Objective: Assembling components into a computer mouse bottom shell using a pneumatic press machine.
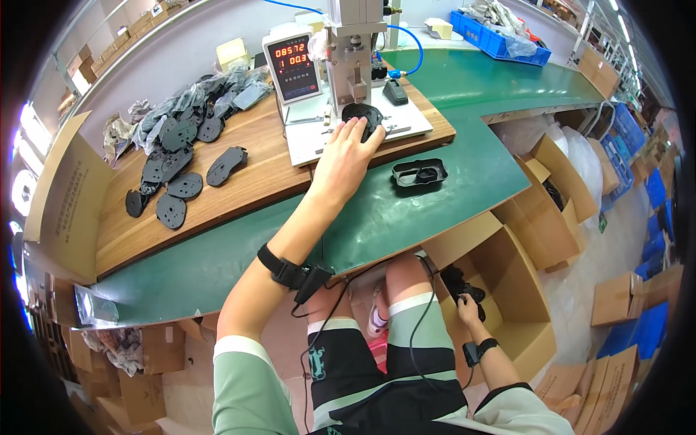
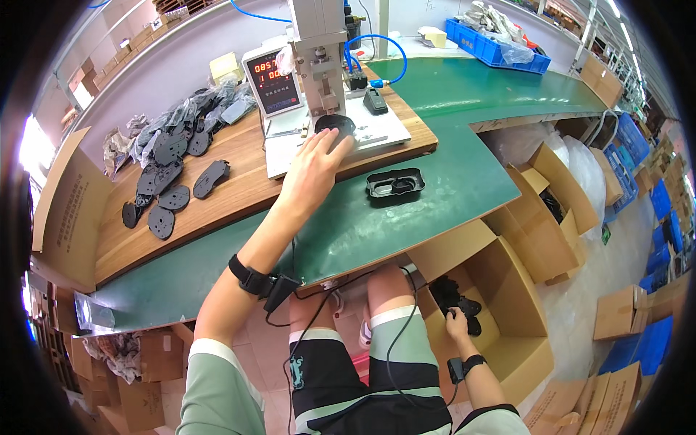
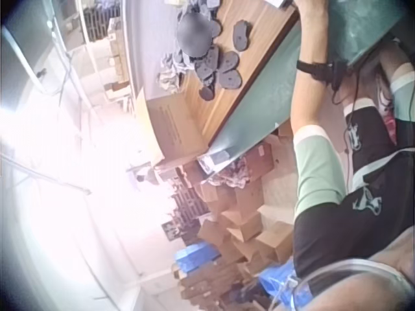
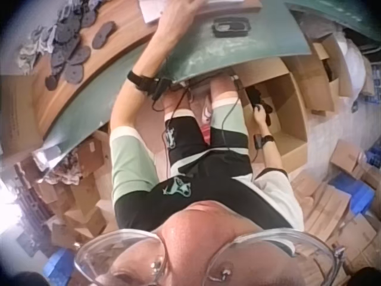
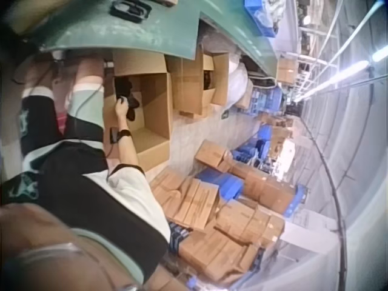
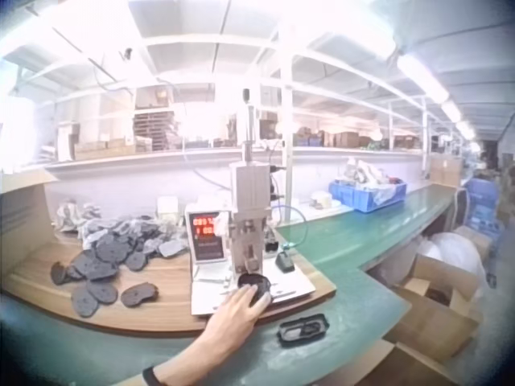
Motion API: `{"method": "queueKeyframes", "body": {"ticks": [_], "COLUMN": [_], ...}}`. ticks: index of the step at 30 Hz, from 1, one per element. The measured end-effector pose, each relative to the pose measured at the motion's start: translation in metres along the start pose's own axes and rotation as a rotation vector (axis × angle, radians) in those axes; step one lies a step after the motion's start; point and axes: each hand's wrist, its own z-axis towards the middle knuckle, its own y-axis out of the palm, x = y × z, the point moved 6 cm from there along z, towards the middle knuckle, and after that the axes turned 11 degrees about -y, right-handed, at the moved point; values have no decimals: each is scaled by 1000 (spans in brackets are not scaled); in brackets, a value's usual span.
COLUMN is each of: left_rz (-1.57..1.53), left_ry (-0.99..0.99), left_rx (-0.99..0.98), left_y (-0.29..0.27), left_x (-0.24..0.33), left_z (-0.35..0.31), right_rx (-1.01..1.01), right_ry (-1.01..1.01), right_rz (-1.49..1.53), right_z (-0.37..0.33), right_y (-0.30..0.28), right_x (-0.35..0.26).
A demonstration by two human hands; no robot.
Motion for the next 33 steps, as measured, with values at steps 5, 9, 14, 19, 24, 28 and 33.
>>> {"method": "queueKeyframes", "body": {"ticks": [5,9,14,19,24,28,33], "left_rz": [-14,-3,-65,-67,-161,-203,-303], "left_ry": [4,5,38,38,-8,-101,-159], "left_rx": [-43,-65,-71,-36,-43,-54,-81], "left_y": [-5,-4,-2,-11,-15,-19,-16], "left_x": [6,4,1,-3,1,-6,-10], "left_z": [12,8,6,3,4,5,5], "right_rx": [-181,-310,262,161,368,430,523], "right_ry": [128,213,-124,-457,-1086,-1241,-1358], "right_rz": [82,105,-74,529,159,-183,-423], "right_z": [17,21,10,-50,-87,-43,51], "right_y": [26,40,3,-83,-173,-172,-123], "right_x": [26,23,-21,-258,-448,-544,-592]}}
